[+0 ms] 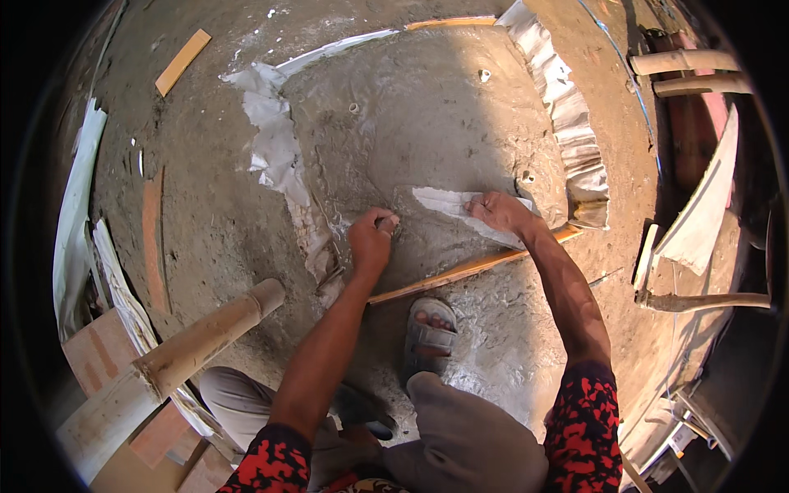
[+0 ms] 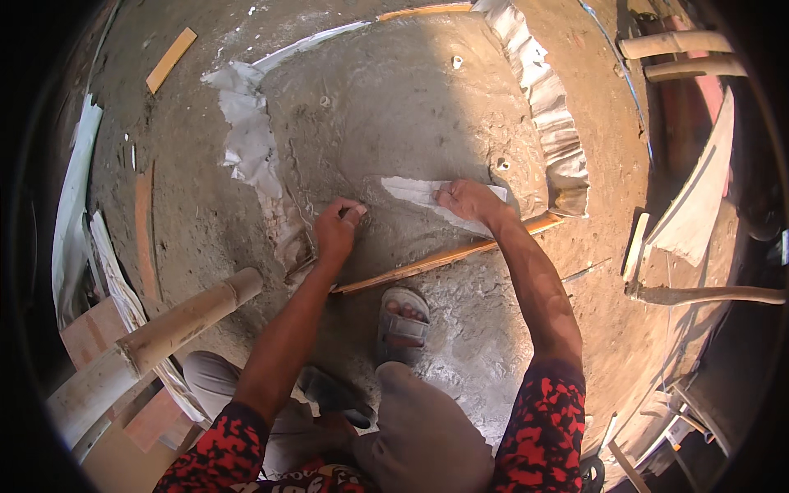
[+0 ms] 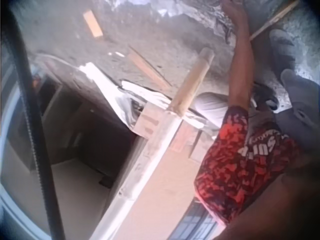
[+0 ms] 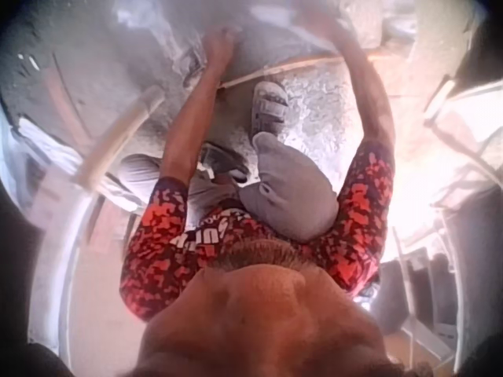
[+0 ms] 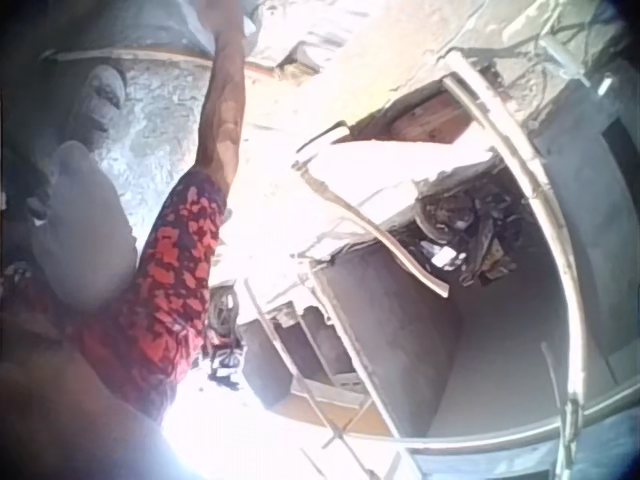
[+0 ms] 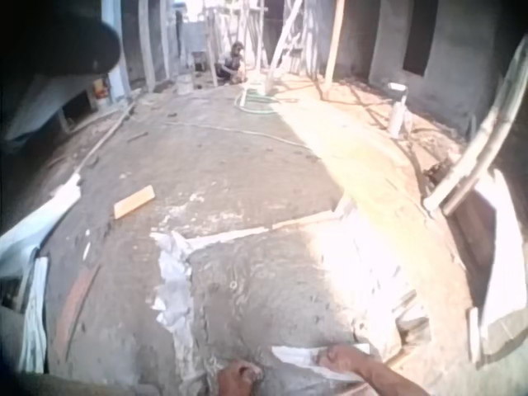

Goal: The person uses a trowel to smooth and level wet concrete inside a wooden frame on the ground. Another person pours additional concrete into the frame, and the recorder continues to flatten and edge the material with the tool.

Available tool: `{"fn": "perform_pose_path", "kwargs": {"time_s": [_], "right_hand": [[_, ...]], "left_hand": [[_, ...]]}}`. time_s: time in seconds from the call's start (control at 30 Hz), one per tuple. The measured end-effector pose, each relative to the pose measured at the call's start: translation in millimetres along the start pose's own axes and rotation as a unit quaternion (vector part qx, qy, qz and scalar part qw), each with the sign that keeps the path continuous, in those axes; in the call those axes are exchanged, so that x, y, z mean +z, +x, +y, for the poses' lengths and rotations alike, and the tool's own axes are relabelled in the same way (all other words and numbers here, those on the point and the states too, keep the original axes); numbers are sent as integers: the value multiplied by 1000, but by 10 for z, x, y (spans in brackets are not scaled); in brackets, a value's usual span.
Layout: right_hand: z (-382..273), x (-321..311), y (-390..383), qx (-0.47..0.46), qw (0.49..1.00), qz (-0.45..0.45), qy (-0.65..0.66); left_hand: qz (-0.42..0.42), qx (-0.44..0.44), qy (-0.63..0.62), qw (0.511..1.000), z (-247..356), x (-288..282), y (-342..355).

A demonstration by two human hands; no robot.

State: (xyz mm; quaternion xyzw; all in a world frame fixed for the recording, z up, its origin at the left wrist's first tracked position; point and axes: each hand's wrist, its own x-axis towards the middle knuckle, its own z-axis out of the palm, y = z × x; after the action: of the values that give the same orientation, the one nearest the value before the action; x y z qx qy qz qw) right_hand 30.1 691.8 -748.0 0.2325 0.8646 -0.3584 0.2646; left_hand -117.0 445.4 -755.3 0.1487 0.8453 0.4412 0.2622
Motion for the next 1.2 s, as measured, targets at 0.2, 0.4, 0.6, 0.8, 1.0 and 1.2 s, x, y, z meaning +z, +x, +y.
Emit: {"fn": "perform_pose_path", "kwargs": {"time_s": [0.2,0.4,0.6,0.8,1.0,1.2], "right_hand": [[33,5,-271,-42,998,-16,-47],[-154,-99,-472,-2,991,-27,-132],[176,-160,-154,65,992,95,49],[84,149,-279,-54,993,-17,-103],[54,36,-380,-63,983,66,-162],[-80,124,-295,-155,972,24,-175]], "left_hand": [[-7,-9,-12,1000,-20,-23,142],[-20,-18,-13,1000,-77,-63,176],[-16,8,-48,999,-111,54,173],[-25,6,-18,1000,-121,-9,197],[-28,12,9,1000,-35,-29,170],[-42,-2,-19,999,-30,-14,183]]}}
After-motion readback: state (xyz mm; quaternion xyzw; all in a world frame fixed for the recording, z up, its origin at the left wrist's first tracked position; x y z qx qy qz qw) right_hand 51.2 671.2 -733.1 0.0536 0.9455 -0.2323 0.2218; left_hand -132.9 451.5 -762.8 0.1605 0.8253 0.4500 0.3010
